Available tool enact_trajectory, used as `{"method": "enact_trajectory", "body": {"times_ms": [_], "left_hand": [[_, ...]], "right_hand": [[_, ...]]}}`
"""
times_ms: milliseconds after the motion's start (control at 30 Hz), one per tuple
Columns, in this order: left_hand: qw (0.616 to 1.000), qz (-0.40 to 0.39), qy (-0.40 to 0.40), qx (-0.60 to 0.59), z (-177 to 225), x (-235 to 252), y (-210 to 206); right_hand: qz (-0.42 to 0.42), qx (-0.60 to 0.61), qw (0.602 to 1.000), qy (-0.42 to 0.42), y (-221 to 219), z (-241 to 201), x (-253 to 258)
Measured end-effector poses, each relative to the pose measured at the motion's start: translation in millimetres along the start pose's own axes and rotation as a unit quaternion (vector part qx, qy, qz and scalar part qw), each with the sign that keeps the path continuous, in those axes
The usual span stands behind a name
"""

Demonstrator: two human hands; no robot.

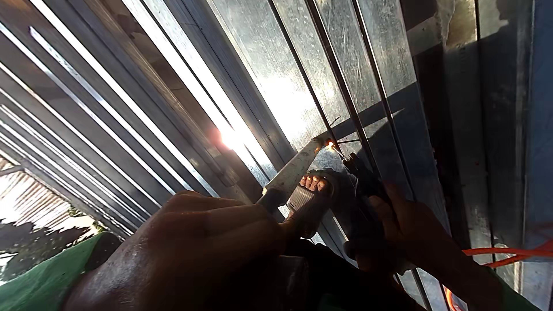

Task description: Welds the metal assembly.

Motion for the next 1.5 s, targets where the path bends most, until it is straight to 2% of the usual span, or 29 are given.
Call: {"method": "enact_trajectory", "body": {"times_ms": [567,733,1500], "left_hand": [[0.999,-0.002,-0.016,-0.033,-0.1,4.2,3.2],[1.000,-0.010,-0.009,-0.014,-1.6,2.4,3.1],[1.000,-0.005,0.002,-0.010,-4.6,-3.5,0.1]], "right_hand": [[0.012,0.004,1.000,0.009,-0.2,-0.8,1.8],[-0.006,-0.002,1.000,-0.006,0.4,-2.9,2.6],[0.005,-0.008,1.000,-0.005,-2.2,-1.1,-0.2]]}}
Point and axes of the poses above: each hand's wrist, its own x-axis towards the middle knuckle, its own y-axis out of the back of the hand, z = x × y, the point moved 2 cm from there along x, towards the middle knuckle, and after that the axes turned 1 degree about -z, right-handed, at the moved point
